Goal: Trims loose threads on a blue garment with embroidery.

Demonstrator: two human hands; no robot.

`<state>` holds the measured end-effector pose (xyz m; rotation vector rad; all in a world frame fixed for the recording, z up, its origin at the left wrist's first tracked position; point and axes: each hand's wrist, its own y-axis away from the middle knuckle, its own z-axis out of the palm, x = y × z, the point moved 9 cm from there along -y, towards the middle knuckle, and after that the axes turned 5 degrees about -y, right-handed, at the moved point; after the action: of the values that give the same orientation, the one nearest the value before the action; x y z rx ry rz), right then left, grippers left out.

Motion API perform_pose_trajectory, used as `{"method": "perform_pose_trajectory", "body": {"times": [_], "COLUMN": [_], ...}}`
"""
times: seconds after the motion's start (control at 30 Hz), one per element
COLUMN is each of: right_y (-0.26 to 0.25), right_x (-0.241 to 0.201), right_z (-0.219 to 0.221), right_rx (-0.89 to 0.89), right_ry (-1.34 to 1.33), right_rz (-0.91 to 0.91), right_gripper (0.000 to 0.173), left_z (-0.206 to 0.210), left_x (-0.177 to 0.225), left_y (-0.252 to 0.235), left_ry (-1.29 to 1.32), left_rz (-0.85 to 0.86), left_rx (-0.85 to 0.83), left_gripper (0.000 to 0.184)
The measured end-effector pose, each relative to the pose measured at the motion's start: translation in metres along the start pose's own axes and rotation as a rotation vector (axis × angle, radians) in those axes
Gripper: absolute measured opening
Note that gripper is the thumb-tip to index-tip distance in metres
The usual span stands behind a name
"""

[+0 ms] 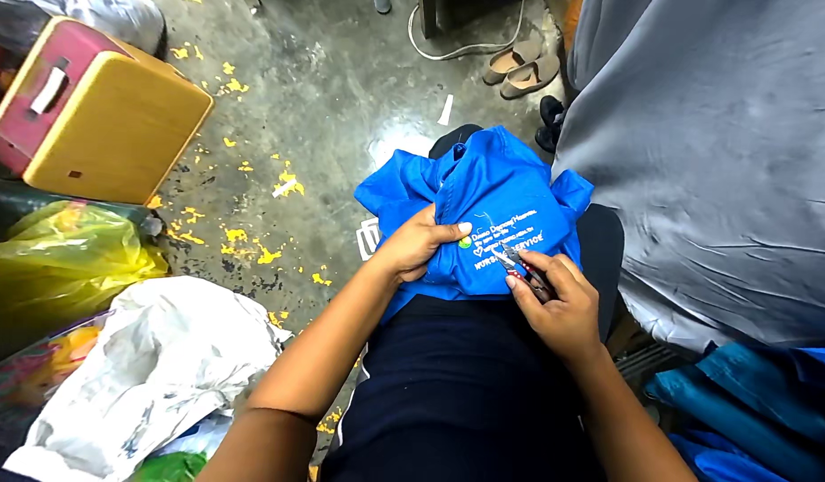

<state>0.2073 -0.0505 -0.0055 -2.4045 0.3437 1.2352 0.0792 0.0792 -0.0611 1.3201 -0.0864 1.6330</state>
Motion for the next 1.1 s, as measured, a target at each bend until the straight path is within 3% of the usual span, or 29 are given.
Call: {"method": "perform_pose_trajectory", "body": {"times": [0.6,1.1], "right_y": [-0.0059,-0.0027], "right_x": [0.0082,0.0037], "right_z": [0.0058,0.0], "right_rx": [-0.142,-0.102], "right_ry": [0.011,0.072], "right_rz": [-0.017,-0.011], "right_gripper": [0.031,0.032], "left_z": [-0.0017,-0.0013], "left_x": [-0.0033,-0.0036], "left_y": [0.0025,0.0012], "left_ry": [-0.027,-0.015], "left_rz": [-0.024,-0.013], "left_rx": [-0.029,-0.018], "left_gripper": [0.025,0.026]}}
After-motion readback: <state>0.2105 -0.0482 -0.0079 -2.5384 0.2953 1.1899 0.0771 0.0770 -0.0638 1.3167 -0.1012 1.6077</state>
